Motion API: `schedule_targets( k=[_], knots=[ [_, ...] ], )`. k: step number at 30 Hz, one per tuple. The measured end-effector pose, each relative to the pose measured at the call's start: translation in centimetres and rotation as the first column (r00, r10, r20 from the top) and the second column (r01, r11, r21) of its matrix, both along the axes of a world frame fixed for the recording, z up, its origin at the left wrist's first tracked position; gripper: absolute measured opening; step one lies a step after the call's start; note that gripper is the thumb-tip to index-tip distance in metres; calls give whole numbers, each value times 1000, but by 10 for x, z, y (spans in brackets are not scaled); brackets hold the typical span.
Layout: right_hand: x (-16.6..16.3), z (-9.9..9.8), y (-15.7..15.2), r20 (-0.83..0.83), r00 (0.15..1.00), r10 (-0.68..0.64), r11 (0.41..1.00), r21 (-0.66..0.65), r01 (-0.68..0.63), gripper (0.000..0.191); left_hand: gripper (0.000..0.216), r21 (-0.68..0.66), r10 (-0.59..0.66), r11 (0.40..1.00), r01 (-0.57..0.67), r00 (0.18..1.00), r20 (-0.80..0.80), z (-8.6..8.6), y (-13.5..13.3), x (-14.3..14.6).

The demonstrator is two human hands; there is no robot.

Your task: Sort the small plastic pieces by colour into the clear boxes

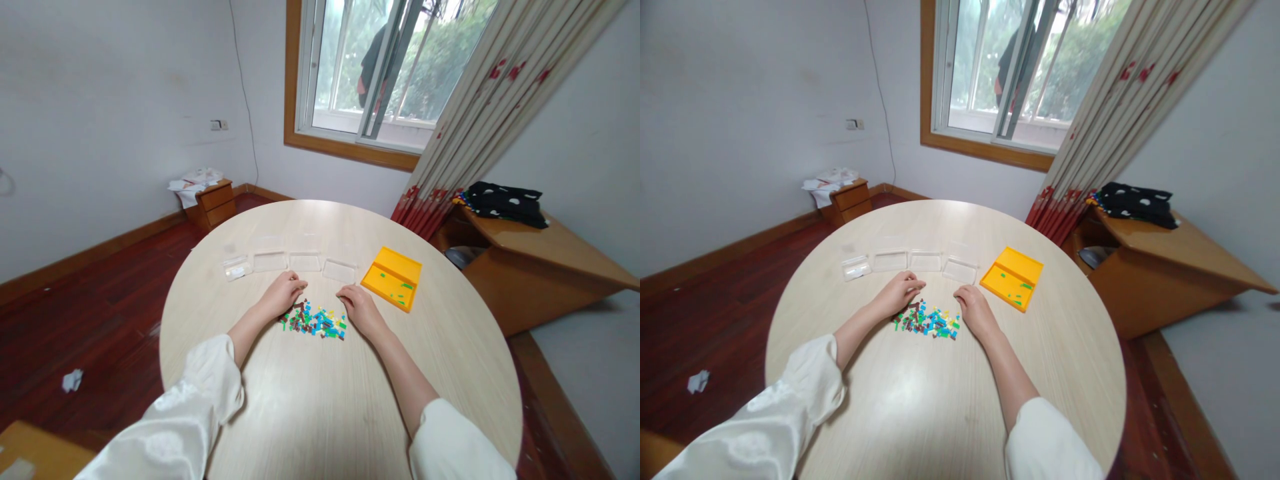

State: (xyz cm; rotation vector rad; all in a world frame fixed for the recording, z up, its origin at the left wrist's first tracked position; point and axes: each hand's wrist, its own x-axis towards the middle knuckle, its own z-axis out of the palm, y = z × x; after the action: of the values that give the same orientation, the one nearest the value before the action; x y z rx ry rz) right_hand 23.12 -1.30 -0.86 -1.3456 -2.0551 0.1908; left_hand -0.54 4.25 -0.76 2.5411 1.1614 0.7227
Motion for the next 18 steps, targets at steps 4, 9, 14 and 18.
schedule_targets(
  k=[4, 9, 14, 18],
  knots=[
    [-2, 4, -3, 27, 1000, 10, 1000, -15, -9, 20, 18, -23, -10, 1000, 11, 1000, 24, 1, 1, 0],
    [-1, 1, -5, 39, 999, -17, 999, -41, 19, 19, 17, -17, 0, 1000, 1, 1000, 30, 0, 2, 0],
    [1, -2, -3, 57, 998, -24, 999, -47, 27, 17, 17, -5, -7, 1000, 7, 1000, 29, -2, 4, 0],
    [1, 0, -6, 131, 991, -35, 997, -57, 43, 18, 17, -8, -9, 1000, 9, 1000, 29, -1, 5, -3]
  ],
)
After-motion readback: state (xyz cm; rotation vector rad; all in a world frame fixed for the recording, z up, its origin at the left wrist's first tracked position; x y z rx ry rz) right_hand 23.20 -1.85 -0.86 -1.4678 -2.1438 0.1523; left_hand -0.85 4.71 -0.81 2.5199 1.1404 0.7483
